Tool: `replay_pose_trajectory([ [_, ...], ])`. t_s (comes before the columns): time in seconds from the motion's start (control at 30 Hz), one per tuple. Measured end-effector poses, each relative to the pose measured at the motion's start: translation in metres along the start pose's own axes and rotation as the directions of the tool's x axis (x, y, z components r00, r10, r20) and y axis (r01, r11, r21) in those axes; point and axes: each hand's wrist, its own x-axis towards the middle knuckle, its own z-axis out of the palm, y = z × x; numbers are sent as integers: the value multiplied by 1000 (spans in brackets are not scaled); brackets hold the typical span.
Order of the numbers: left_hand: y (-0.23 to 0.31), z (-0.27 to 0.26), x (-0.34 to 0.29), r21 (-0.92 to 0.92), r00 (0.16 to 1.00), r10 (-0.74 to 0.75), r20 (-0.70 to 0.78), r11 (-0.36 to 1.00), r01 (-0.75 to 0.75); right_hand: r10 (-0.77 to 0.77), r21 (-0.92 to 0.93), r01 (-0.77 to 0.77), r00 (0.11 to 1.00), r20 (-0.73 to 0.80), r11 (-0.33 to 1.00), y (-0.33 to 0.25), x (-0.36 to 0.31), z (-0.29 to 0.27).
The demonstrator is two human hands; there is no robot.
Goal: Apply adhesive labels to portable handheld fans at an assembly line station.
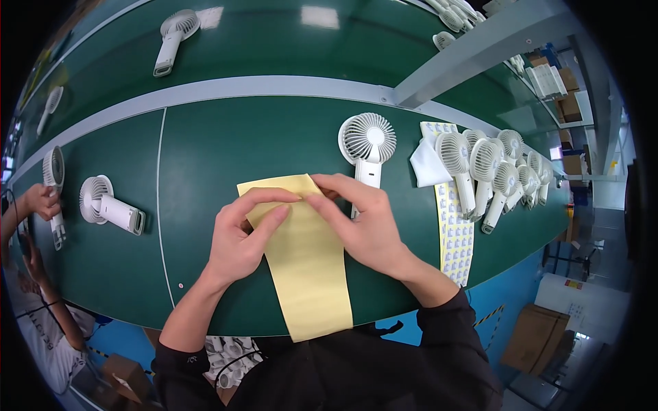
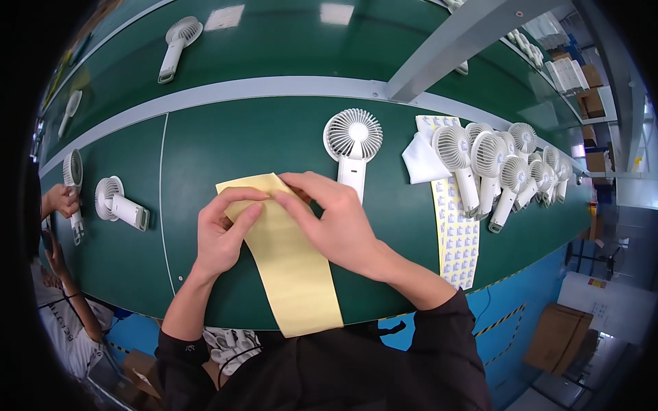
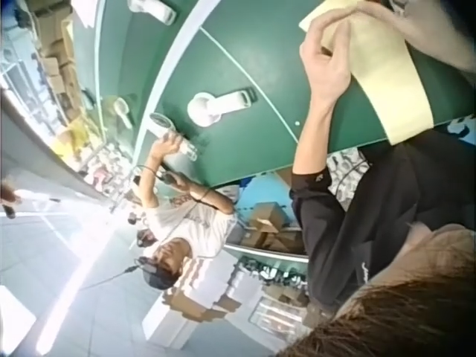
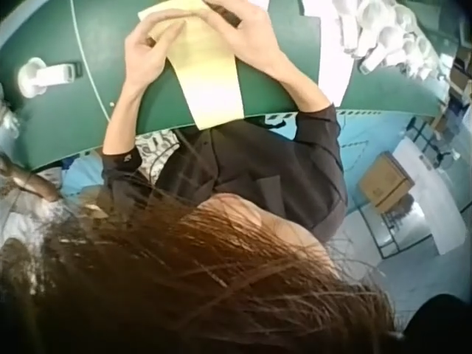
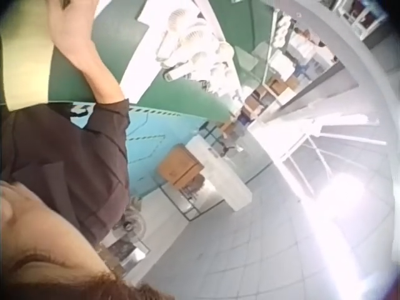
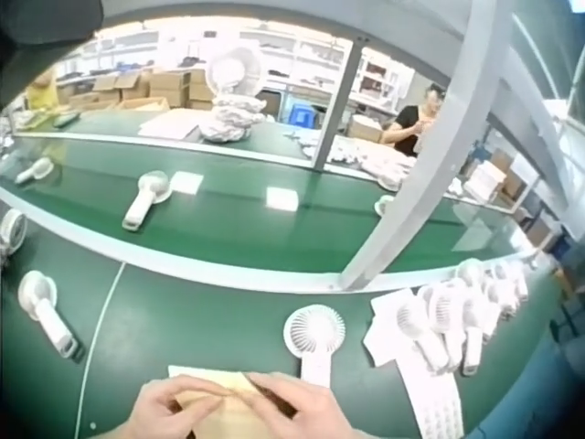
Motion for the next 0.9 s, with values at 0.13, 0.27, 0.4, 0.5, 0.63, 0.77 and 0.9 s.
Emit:
replay_pose_trajectory([
  [0.13, 2, -4, 2, -13, 999, -35, 21, 999, 35, 61, 169, -54, 997, -38, 984, 4, 6, -4],
  [0.27, 3, -10, 3, 62, 996, -81, 48, 995, 78, 138, 218, -84, 960, -244, 972, 17, 11, -10],
  [0.4, 5, -3, 6, 115, 983, -119, 141, 988, 103, -525, -486, 370, 819, -232, 792, 23, 12, -3],
  [0.5, 2, -2, 5, 67, 985, -85, 148, 995, 76, -595, -587, 457, 802, -53, 669, 21, 3, 10],
  [0.63, 2, -5, 8, 116, 991, -37, 129, 993, 22, -542, -523, 461, 840, -4, 717, 13, 2, 5],
  [0.77, -4, -5, 8, 161, 983, -60, 172, 986, 32, -386, -363, 350, 922, -27, 863, 11, 10, -4],
  [0.9, -6, 2, 7, 228, 988, -22, 151, 973, -13, -285, -200, 279, 959, 2, 939, 10, 10, -12],
])
